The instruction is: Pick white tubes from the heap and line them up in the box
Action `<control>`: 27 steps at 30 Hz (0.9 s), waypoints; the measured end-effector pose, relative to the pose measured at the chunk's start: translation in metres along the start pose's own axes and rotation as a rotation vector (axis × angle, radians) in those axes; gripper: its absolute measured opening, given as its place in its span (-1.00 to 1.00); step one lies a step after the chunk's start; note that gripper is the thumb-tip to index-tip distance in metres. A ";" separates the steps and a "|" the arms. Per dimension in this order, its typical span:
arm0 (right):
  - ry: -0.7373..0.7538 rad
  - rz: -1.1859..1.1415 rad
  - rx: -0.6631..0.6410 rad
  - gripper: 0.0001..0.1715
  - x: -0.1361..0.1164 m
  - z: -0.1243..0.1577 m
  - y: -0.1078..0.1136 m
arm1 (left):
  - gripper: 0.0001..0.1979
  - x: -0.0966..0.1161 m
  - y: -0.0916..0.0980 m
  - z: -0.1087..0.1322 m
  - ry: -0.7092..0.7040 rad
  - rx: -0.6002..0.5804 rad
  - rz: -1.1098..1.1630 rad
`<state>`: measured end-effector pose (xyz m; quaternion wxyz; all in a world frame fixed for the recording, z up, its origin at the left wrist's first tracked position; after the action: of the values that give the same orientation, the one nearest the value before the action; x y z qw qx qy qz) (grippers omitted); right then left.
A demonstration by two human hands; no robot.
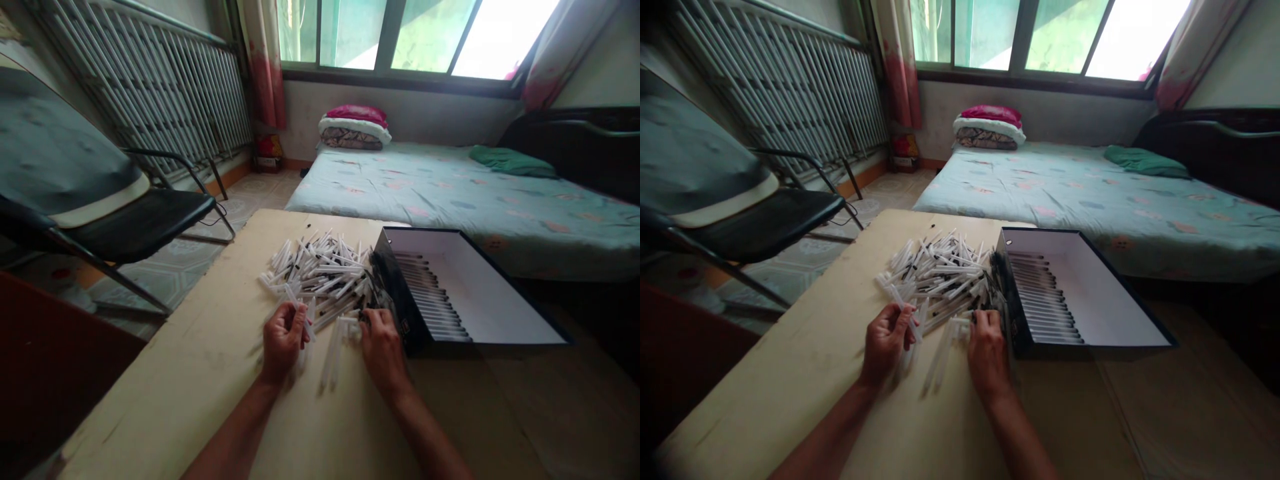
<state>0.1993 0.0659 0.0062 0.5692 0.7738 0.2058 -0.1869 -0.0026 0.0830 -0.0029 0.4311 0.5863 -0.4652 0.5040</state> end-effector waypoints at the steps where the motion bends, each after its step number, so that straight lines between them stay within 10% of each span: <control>1: -0.002 0.037 -0.007 -0.71 0.002 -0.002 0.001 | -0.80 0.000 0.000 0.000 0.002 0.001 0.005; 20: 0.128 0.294 -0.153 -0.70 -0.005 -0.030 -0.001 | -0.76 -0.006 -0.006 -0.002 0.189 -0.052 0.306; 27: 0.214 -0.221 0.252 -0.85 -0.024 -0.020 0.051 | -0.83 -0.015 -0.007 -0.005 0.336 -0.045 0.603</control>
<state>0.2073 0.0694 0.0651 0.4186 0.8271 0.3237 -0.1893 0.0026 0.0905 -0.0170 0.3464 0.3215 -0.5511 0.6877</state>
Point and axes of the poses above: each hand's wrist, its own z-axis away from the middle knuckle, its own y-axis out of the back of the hand, x = y × z, the point moved 8 cm from there along -z, towards the middle knuckle, and after that the axes turned 4 degrees about -z, right-handed, at the moved point
